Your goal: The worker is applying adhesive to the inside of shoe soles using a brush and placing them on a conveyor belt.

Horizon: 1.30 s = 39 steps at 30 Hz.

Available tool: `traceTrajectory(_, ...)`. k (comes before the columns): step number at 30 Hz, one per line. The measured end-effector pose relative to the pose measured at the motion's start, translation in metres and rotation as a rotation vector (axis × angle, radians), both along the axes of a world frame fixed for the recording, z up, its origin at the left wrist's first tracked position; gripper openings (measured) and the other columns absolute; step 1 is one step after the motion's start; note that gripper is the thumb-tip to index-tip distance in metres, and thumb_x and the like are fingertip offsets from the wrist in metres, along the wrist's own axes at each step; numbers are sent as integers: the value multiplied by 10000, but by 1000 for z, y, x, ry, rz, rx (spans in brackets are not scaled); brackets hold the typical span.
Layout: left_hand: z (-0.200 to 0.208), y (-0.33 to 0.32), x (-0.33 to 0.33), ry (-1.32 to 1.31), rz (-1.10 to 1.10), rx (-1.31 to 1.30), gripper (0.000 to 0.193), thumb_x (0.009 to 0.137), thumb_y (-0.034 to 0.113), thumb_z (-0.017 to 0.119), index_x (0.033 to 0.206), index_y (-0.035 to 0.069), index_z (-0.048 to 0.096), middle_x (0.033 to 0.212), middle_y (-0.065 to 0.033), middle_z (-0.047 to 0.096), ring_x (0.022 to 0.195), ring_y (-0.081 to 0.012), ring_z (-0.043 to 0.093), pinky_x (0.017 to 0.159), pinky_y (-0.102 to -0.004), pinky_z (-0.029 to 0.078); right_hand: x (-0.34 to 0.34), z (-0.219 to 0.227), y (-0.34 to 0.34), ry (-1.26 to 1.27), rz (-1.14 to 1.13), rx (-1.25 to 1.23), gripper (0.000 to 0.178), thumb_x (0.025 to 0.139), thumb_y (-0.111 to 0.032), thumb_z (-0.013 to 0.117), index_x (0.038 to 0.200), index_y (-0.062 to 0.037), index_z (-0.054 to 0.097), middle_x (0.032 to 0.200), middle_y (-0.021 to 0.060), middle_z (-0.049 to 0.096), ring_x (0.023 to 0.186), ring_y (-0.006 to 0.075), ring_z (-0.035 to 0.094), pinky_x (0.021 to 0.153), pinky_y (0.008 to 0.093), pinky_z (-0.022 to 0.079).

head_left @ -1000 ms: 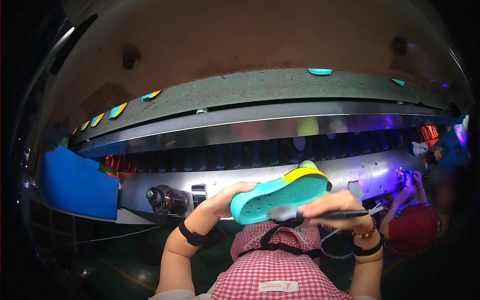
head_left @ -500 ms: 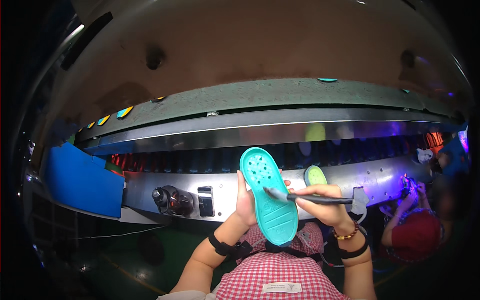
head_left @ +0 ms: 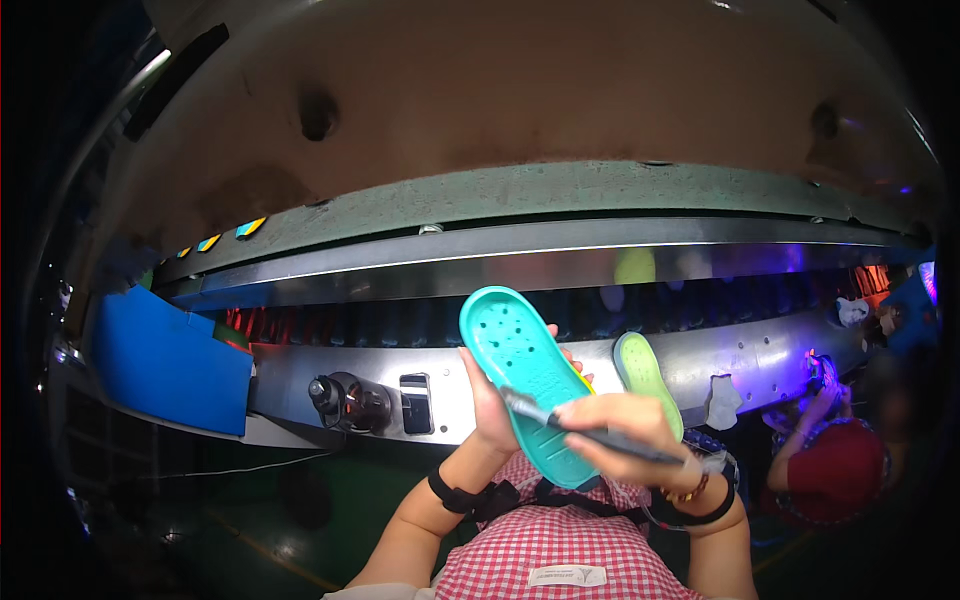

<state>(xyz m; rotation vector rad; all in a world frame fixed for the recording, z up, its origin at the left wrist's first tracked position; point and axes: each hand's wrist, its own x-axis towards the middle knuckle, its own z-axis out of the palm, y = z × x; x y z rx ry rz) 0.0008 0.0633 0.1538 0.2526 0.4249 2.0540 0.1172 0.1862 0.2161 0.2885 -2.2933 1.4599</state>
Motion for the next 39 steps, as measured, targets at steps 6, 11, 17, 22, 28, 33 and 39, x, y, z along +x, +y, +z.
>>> traceTrajectory(6, 3, -9, -10, -120, 128, 175, 967, 702, 804, 192, 1281, 47, 353, 1130, -171, 512, 1075, -338, 487, 940, -505, 368, 14, -11, 15, -65, -39, -83, 223, 698, -9, 680, 915, -6, 629, 907, 116, 650, 849, 246, 635, 780, 327, 502)
traceTrajectory(11, 7, -14, -22, 65, 112, 169, 918, 711, 778, 291, 1257, 44, 370, 1131, -171, 515, 1052, -362, 504, 927, -514, 389, 16, -5, 17, -133, 312, -114, 232, 702, -36, 695, 929, -33, 649, 932, 98, 657, 964, 249, 585, 913, 376, 408)
traceTrajectory(17, 40, -11, -6, 62, 203, -37, 880, 768, 720, 305, 1294, 15, 337, 1223, -185, 459, 1113, -322, 468, 989, -512, 316, 10, -31, 11, -262, 145, -849, 174, 766, 10, 611, 938, 31, 607, 1009, 150, 615, 968, 217, 581, 927, 370, 403)
traceTrajectory(22, 25, -12, 14, 9, 173, -24, 702, 872, 546, 263, 1339, 21, 283, 1294, -196, 403, 1152, -350, 440, 1006, -514, 289, 17, -26, -13, -269, 14, -712, 190, 803, 10, 580, 992, 31, 577, 1038, 156, 598, 972, 198, 578, 868, 303, 445)
traceTrajectory(28, 24, -10, 3, -28, 165, 124, 645, 887, 474, 302, 1300, -20, 330, 1231, -223, 459, 1074, -367, 503, 945, -464, 382, 8, -18, -9, -133, -29, -484, 185, 757, 30, 618, 941, 27, 604, 925, 141, 637, 838, 169, 613, 755, 280, 492)
traceTrajectory(33, 17, -14, -4, 93, 127, 97, 700, 846, 533, 368, 1316, 17, 328, 1244, -217, 447, 1066, -379, 500, 918, -498, 391, 5, -1, 0, -105, 175, -316, 193, 744, 11, 638, 936, 16, 620, 928, 153, 642, 859, 209, 631, 762, 291, 496)
traceTrajectory(39, 9, -21, -12, 174, 172, 4, 601, 854, 391, 455, 1283, -16, 349, 1235, -198, 466, 1099, -289, 502, 943, -398, 397, 1, 7, 14, -57, 261, -60, 183, 711, -8, 663, 890, 4, 629, 875, 134, 647, 810, 227, 640, 736, 299, 505)
